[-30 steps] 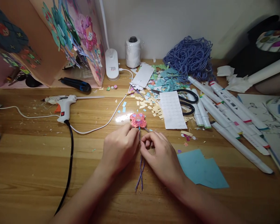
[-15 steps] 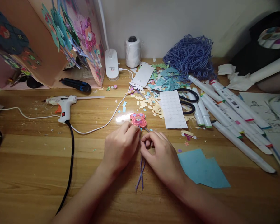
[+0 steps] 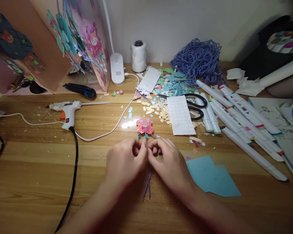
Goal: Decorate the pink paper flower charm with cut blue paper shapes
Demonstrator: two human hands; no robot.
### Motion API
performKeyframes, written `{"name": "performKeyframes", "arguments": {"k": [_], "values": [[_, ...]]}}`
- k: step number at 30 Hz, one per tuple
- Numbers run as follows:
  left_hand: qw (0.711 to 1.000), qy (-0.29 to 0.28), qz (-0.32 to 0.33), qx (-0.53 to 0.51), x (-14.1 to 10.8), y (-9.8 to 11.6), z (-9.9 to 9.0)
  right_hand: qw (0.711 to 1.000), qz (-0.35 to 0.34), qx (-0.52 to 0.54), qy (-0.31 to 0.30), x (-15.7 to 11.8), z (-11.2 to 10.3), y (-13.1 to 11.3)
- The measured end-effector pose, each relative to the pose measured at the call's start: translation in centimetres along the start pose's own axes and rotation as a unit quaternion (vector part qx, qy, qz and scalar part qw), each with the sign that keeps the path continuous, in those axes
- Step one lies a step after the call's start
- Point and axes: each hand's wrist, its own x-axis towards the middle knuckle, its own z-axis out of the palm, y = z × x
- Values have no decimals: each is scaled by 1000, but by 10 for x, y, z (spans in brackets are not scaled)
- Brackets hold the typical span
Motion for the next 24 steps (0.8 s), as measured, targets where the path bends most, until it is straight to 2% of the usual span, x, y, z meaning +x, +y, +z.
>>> {"name": "performKeyframes", "arguments": {"k": [2,4,7,11,15,18,21,24], "values": [[996,-57,-39,-59,-1,1,2,1000,2,8,3,0,0,0],[988,-77,-52,-122,-1,1,5,1000,1,16,7,0,0,0],[979,-70,-64,-181,-1,1,9,1000,-1,19,15,-1,2,0],[977,-53,-78,-193,-1,-1,13,1000,-9,13,9,2,-2,1],[979,-52,-90,-176,-1,-1,16,996,-90,13,0,11,-15,8],[983,-50,-86,-153,-1,0,16,986,-163,-15,39,16,-23,14],[985,-48,-82,-141,-1,1,16,973,-217,-43,67,18,-23,18],[987,-46,-76,-134,-2,1,15,967,-239,-59,61,18,-19,21]]}}
